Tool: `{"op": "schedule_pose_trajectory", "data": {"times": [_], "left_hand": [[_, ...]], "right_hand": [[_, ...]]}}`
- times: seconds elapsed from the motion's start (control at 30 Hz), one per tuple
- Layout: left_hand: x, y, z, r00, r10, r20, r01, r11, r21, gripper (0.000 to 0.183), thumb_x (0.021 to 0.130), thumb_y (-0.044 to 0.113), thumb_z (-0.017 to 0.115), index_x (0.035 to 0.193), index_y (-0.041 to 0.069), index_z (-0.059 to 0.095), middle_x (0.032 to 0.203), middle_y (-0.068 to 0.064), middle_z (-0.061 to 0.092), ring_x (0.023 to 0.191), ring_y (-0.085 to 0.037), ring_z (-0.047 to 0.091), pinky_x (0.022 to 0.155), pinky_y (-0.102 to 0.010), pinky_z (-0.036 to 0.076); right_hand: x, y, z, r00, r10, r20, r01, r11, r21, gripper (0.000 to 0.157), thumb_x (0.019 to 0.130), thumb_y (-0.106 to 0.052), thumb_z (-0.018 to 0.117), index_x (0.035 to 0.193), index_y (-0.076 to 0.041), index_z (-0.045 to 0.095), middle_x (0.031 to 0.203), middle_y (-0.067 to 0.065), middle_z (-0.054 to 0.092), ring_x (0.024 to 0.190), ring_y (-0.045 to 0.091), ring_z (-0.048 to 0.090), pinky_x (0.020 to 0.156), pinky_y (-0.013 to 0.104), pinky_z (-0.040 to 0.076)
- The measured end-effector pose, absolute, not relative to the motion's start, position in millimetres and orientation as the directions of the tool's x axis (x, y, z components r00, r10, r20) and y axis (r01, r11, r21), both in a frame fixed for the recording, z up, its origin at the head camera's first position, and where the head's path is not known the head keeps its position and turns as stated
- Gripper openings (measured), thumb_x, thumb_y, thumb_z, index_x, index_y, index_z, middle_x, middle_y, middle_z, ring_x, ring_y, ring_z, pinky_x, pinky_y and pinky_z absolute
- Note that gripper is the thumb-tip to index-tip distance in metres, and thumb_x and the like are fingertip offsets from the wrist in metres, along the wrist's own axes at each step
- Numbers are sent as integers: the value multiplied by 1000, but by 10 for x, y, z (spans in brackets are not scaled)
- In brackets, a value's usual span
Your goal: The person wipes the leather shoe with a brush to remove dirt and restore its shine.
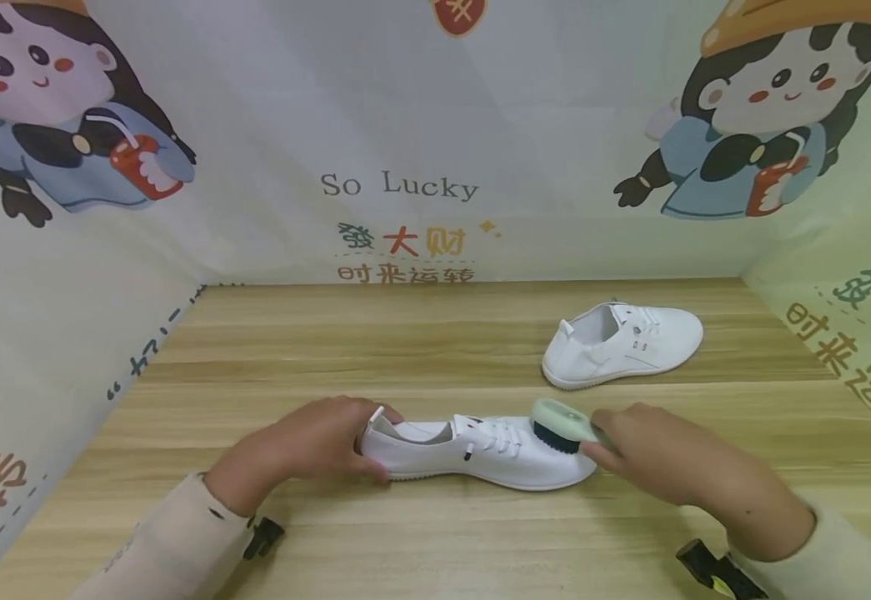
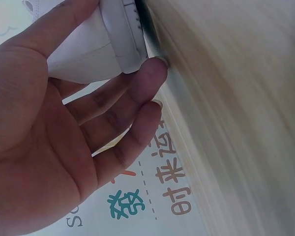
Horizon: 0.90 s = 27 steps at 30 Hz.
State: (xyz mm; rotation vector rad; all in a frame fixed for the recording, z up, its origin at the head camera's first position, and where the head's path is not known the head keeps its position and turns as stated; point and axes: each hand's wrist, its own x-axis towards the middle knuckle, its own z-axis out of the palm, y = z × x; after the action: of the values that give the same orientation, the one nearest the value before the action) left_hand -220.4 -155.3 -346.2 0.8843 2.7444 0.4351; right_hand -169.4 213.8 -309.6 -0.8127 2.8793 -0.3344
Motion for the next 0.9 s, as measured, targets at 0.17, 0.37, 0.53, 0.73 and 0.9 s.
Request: {"op": "schedule_pose_trajectory", "data": {"times": [0.17, 0.37, 0.53, 0.73, 0.9], "left_hand": [[-2199, -1558, -3465, -797, 594, -109, 534, 777, 333, 53, 66, 47, 77, 113, 28, 60, 99, 20, 61, 78, 1, 54, 71, -24, 44], [-2179, -1557, -3463, -794, 597, -113, 534, 775, 337, 54, 67, 46, 76, 115, 26, 60, 102, 18, 62, 79, 2, 54, 71, -23, 44], [-2179, -1551, -3446, -796, 597, -104, 535, 772, 343, 52, 68, 44, 77, 114, 27, 61, 100, 19, 62, 79, 2, 54, 72, -24, 44], [-2182, -1546, -3463, -791, 602, -107, 539, 770, 341, 52, 68, 44, 76, 115, 26, 61, 103, 18, 62, 80, 2, 54, 73, -23, 45], [-2187, -1545, -3475, -785, 610, -106, 547, 763, 344, 52, 69, 43, 76, 115, 27, 60, 101, 19, 62, 79, 2, 54, 73, -23, 44]], "right_hand": [[-1707, 2146, -3095, -863, -501, -66, -481, 854, -200, 19, 93, -29, 51, 82, -13, 54, 63, -6, 45, 57, 8, 40, 52, 23, 36], [-1693, 2233, -2987, -876, -449, -178, -383, 870, -311, 24, 92, -35, 51, 76, -17, 55, 60, -6, 44, 53, 6, 40, 50, 22, 36], [-1672, 2254, -2919, -856, -464, -229, -364, 855, -370, 29, 92, -43, 49, 80, -18, 58, 60, -8, 41, 53, 5, 40, 51, 22, 37], [-1680, 2149, -3015, -842, -514, -162, -452, 837, -308, 26, 94, -39, 47, 80, -18, 55, 61, -8, 43, 56, 5, 41, 54, 21, 37], [-1703, 2125, -3097, -841, -536, -71, -504, 825, -255, 25, 94, -35, 48, 76, -17, 51, 60, -7, 42, 55, 5, 39, 52, 20, 35]]}}
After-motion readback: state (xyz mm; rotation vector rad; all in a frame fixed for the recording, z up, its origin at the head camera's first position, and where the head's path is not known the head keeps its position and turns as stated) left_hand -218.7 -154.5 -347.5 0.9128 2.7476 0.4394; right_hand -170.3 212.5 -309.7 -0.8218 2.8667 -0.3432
